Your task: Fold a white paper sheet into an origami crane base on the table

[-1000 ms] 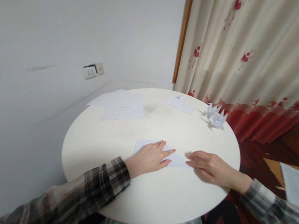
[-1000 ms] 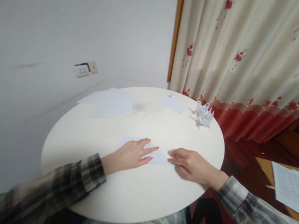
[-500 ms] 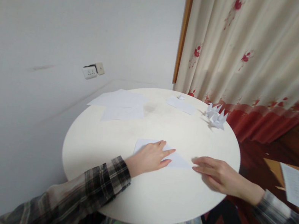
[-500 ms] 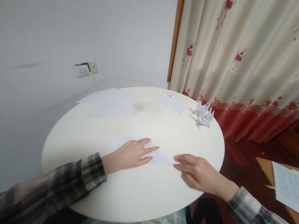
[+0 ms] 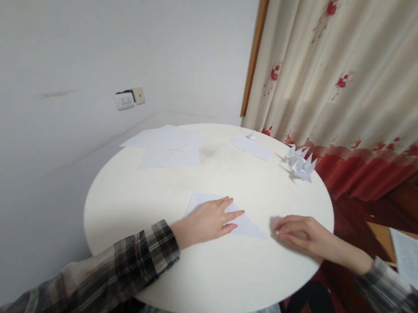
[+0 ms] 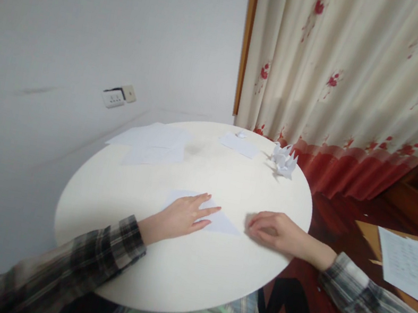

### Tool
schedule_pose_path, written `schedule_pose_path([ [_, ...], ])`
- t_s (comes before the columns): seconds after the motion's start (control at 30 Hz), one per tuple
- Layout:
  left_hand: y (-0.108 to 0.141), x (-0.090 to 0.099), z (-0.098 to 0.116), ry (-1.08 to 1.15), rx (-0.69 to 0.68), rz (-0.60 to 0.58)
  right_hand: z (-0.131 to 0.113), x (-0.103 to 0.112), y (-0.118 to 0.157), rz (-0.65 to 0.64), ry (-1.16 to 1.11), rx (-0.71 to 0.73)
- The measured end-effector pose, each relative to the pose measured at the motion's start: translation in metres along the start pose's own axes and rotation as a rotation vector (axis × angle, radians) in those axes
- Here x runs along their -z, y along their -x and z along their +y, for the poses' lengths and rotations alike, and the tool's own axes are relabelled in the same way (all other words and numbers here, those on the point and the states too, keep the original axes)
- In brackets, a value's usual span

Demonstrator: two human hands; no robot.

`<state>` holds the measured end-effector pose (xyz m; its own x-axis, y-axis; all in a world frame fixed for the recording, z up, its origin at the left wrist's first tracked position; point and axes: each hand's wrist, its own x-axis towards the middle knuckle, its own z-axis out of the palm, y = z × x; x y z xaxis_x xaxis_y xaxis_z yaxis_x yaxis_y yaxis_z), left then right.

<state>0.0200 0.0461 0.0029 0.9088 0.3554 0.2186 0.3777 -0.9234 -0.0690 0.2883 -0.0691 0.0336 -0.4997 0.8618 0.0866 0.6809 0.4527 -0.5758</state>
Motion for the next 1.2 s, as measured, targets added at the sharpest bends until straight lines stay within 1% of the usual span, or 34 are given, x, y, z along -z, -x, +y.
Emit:
schedule_pose_path([
  [0.1, 0.001, 0.004, -0.008, 0.163, -0.072, -0.086, 0.003, -0.004, -0.018, 0.022, -0.079, -0.085],
  [0.13, 0.001, 0.006, -0.012, 0.237, -0.098, -0.125, 0.003, -0.006, -0.024, 0.007, -0.104, -0.126],
  [0.2, 0.002, 0.009, -0.015, 0.383, -0.115, -0.185, 0.001, -0.009, -0.036, -0.074, -0.165, -0.162],
  [0.27, 0.003, 0.011, -0.014, 0.491, -0.079, -0.222, -0.003, -0.012, -0.048, -0.150, -0.196, -0.149],
  [0.37, 0.002, 0.011, -0.002, 0.585, -0.017, -0.226, -0.010, -0.011, -0.066, -0.267, -0.096, -0.109],
  [0.5, -0.002, 0.010, 0.017, 0.681, -0.011, -0.153, -0.016, -0.005, -0.087, -0.373, 0.205, -0.189],
  [0.57, -0.003, 0.011, 0.022, 0.715, 0.010, -0.124, -0.017, -0.002, -0.094, -0.406, 0.294, -0.240],
  [0.63, -0.003, 0.012, 0.024, 0.741, 0.039, -0.122, -0.018, 0.001, -0.101, -0.452, 0.312, -0.272],
  [0.77, -0.001, 0.015, 0.026, 0.759, 0.088, -0.138, -0.022, 0.003, -0.113, -0.574, 0.300, -0.276],
  [0.9, 0.001, 0.017, 0.029, 0.741, 0.094, -0.151, -0.021, 0.004, -0.122, -0.628, 0.313, -0.279],
  [1.03, 0.001, 0.019, 0.031, 0.732, 0.083, -0.175, -0.014, 0.004, -0.126, -0.682, 0.217, -0.327],
  [1.2, 0.002, 0.021, 0.034, 0.732, 0.039, -0.167, -0.004, 0.005, -0.132, -0.720, 0.057, -0.363],
])
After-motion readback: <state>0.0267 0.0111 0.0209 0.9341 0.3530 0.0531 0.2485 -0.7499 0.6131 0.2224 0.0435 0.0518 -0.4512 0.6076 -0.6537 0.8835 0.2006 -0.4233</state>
